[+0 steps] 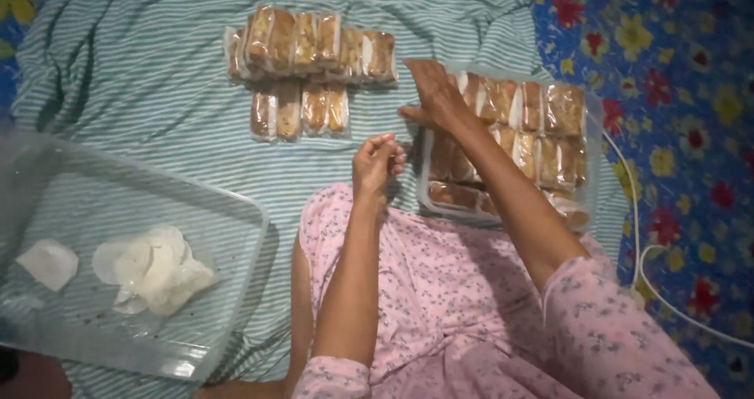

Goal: The person packs food items into plastic containers while sitting on the floor, moving items from stacks into organized rows.

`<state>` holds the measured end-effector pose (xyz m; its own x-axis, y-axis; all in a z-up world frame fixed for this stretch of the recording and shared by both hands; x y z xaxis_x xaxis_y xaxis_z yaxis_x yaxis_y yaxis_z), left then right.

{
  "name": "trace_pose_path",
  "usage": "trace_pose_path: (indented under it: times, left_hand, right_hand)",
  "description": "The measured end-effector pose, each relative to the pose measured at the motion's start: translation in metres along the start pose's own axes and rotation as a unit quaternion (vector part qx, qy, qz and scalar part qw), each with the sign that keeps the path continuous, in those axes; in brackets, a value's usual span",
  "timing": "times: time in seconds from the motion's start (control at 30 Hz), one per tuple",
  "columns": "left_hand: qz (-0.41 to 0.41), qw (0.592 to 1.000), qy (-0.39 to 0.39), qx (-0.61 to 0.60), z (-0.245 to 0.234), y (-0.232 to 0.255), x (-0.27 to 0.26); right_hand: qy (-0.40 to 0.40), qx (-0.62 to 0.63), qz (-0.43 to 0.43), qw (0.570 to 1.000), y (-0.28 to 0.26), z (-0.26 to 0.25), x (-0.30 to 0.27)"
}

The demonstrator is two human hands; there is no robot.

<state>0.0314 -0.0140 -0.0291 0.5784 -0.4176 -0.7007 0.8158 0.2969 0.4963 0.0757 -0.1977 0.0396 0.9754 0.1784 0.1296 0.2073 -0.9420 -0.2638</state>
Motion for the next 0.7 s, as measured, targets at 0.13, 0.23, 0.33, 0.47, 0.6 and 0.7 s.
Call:
trace_pose_path:
  times: [0.13, 0.23, 0.33, 0.47, 0.6, 0.7]
  left_hand:
    - [0.047, 0.998, -0.034, -0.035, 0.007, 0.01, -0.019]
    - [0.025, 0.999, -0.026, -0.037, 0.009, 0.013, -0.025]
    - [0.01, 0.999, -0.014, -0.03, 0.01, 0.016, -0.03]
    - [0.008, 1.0, -0.024, -0.015, 0.013, 0.026, -0.042]
    - [0.005, 0.999, -0.037, -0.016, 0.014, 0.028, -0.045]
    - [0.004, 0.999, -0.038, -0.014, 0.015, 0.031, -0.05]
  right_hand:
    - [-0.128, 0.024, 0.029, 0.991, -0.019, -0.014, 0.049]
    - [-0.147, 0.078, 0.067, 0.984, -0.032, -0.02, 0.074]
    - [-0.081, 0.042, -0.041, 0.995, -0.035, -0.018, 0.097]
    - [-0.174, 0.047, 0.093, 0.979, -0.028, -0.011, 0.112]
    - [-0.19, 0.041, 0.087, 0.977, -0.008, 0.001, 0.118]
    - [-0.22, 0.049, 0.083, 0.971, -0.014, -0.009, 0.124]
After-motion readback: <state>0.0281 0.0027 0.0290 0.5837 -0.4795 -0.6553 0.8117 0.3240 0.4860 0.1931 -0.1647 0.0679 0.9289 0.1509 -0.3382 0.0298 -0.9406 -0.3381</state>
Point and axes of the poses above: each hand's wrist, its own x-axis towards the middle knuckle, its own z-axis out of the palm, y = z × x, the point moved 3 cm from there along x, towards the middle knuckle, and after that the axes turned 12 degrees about -z, right-handed, at the moved point
